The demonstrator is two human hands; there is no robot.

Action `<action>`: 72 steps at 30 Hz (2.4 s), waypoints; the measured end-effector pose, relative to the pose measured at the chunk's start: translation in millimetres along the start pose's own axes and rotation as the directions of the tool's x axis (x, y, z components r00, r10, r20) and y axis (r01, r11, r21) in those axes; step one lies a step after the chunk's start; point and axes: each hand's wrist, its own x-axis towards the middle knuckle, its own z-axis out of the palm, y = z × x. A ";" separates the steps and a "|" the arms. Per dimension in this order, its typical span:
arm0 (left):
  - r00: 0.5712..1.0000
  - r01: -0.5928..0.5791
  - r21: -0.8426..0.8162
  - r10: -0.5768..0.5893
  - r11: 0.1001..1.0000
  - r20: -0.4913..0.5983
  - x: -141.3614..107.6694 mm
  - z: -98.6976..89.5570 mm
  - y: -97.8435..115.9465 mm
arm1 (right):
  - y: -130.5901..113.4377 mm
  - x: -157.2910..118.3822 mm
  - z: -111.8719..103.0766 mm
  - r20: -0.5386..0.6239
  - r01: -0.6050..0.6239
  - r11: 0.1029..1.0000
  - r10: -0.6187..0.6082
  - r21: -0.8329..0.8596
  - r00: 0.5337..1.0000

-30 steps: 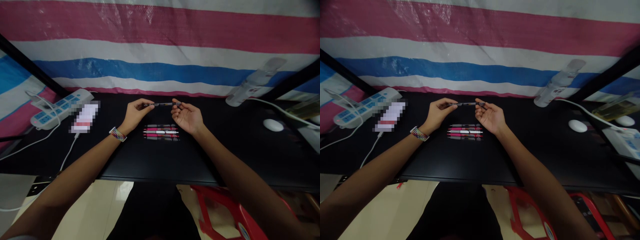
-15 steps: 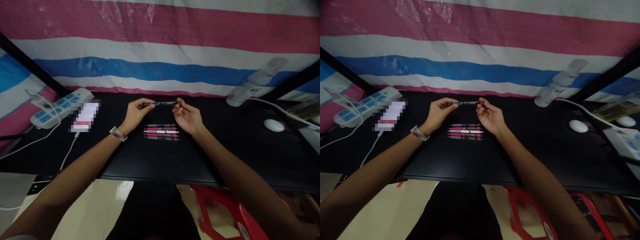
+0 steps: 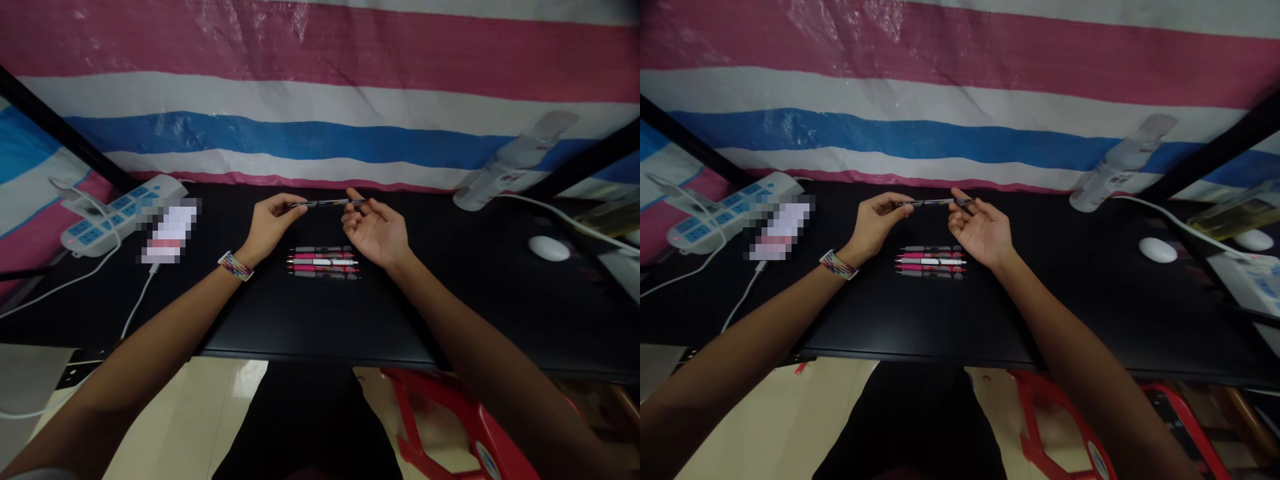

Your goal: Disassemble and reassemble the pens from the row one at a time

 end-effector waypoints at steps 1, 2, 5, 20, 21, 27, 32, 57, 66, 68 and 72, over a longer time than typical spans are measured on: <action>1.000 0.000 0.004 0.000 1.000 -0.001 0.2 -0.1 0.0 | 0.5 0.1 0.0 -0.001 0.000 1.000 0.000 0.013 1.000; 1.000 -0.001 0.004 0.001 1.000 0.001 0.3 -0.2 0.1 | 1.1 0.5 -0.3 -0.005 0.001 1.000 -0.001 0.013 1.000; 1.000 -0.003 -0.006 0.003 1.000 0.014 0.3 -0.5 0.5 | 3.3 2.3 -2.7 -0.016 0.019 0.998 -0.020 -0.063 1.000; 1.000 0.003 0.007 -0.003 1.000 0.009 0.2 1.4 -0.9 | 7.5 5.4 -5.9 -0.039 0.077 0.987 -0.083 -0.144 0.996; 1.000 0.004 0.011 -0.004 1.000 0.009 0.2 1.4 -0.8 | 7.6 5.6 -5.9 -0.047 0.070 0.987 -0.078 -0.146 0.996; 1.000 0.007 0.007 -0.007 1.000 0.023 0.2 1.4 -2.3 | 6.9 5.9 -3.9 -0.068 0.063 0.996 -0.067 -0.065 0.995; 0.999 -0.001 -0.002 0.001 1.000 0.039 1.8 -2.3 -0.5 | 1.6 2.0 0.3 -0.044 0.077 0.984 -0.085 -0.161 0.995; 0.857 -0.212 0.398 -0.026 0.893 0.515 -9.0 -7.2 16.8 | -11.7 -13.1 -18.4 0.475 0.490 0.070 -0.160 -0.869 0.865; 0.854 -0.259 0.406 0.011 0.877 0.520 -8.6 -7.1 11.4 | -9.5 -12.8 -16.4 0.514 0.520 0.013 -0.130 -0.854 0.848; 0.865 -0.253 0.410 0.015 0.876 0.502 -7.9 -7.3 8.9 | -9.1 -13.2 -16.4 0.523 0.527 -0.007 -0.132 -0.850 0.842; 0.874 -0.242 0.422 0.008 0.874 0.486 -7.1 -7.9 6.8 | -8.8 -14.6 -15.5 0.520 0.521 -0.031 -0.125 -0.853 0.845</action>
